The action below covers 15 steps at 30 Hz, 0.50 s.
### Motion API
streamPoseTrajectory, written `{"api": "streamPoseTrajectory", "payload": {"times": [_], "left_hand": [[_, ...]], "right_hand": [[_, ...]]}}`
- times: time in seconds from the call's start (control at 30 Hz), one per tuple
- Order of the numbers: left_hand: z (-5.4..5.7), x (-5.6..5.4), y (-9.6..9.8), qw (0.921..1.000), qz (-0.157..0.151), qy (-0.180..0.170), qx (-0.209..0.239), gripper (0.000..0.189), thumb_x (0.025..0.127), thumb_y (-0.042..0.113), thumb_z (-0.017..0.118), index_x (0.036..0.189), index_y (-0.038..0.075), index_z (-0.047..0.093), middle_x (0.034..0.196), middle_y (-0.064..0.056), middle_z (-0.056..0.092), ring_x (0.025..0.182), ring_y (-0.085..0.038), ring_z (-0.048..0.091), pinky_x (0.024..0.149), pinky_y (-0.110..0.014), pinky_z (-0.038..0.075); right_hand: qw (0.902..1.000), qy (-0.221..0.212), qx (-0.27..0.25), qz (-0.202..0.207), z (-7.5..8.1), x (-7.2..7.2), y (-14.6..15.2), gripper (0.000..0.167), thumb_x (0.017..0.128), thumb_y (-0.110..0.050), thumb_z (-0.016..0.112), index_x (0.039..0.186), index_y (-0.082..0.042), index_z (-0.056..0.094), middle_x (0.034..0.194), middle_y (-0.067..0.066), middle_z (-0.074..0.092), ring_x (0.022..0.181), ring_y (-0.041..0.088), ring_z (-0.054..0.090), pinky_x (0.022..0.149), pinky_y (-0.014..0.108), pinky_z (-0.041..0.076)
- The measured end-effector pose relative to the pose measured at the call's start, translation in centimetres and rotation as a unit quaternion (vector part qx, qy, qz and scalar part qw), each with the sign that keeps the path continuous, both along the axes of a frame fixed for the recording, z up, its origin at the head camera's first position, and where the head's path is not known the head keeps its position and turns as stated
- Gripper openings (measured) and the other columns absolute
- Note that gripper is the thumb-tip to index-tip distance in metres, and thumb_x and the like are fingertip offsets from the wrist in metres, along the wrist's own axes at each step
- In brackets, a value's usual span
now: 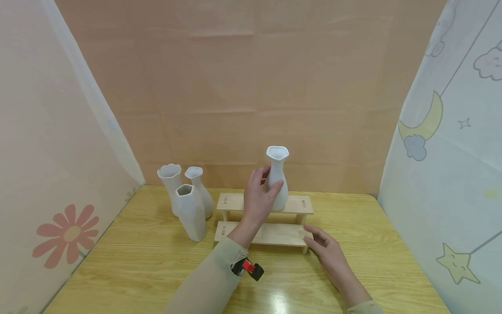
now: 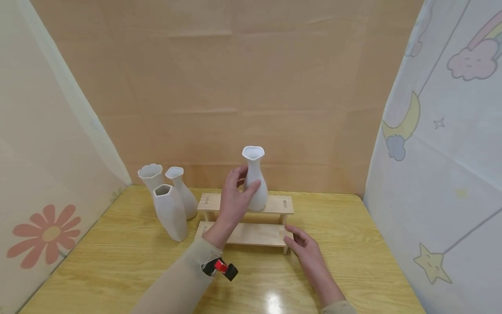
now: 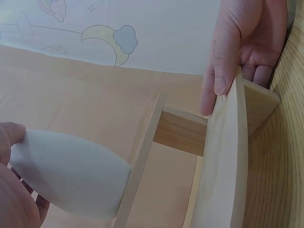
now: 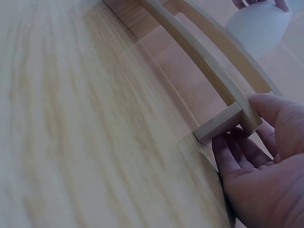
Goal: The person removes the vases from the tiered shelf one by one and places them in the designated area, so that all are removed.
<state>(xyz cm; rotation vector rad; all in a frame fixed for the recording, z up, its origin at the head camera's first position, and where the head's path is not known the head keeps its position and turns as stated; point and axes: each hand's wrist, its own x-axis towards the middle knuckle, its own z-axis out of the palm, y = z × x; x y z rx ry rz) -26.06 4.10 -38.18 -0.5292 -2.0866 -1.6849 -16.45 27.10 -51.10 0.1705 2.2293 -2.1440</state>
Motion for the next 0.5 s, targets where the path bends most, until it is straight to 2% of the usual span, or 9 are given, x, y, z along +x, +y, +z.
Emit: {"api": "streamPoseTrajectory", "payload": {"times": [0.23,0.5], "left_hand": [[0.3,0.8,-0.7,1.0,-0.001,0.002,0.008,0.048,0.1,0.019,0.085,0.144,0.013,0.066,0.133,-0.004,0.066,0.117,-0.025,0.066,0.101,-0.055,0.059],[0.8,2.1,-2.1,0.9999,-0.007,0.005,0.011,0.048,0.1,0.022,0.085,0.144,0.013,0.066,0.132,-0.003,0.067,0.119,-0.025,0.066,0.104,-0.053,0.057]], "right_hand": [[1.0,-0.002,0.0,-0.003,0.1,-0.2,-0.1,0.065,0.109,-0.032,0.074,0.163,-0.005,0.051,0.18,0.014,0.023,0.168,0.038,0.014,0.126,0.043,0.027],[1.0,-0.005,0.001,-0.001,-0.2,-0.2,0.2,0.069,0.107,-0.036,0.076,0.164,-0.006,0.05,0.181,0.013,0.023,0.168,0.036,0.013,0.127,0.04,0.026]]}}
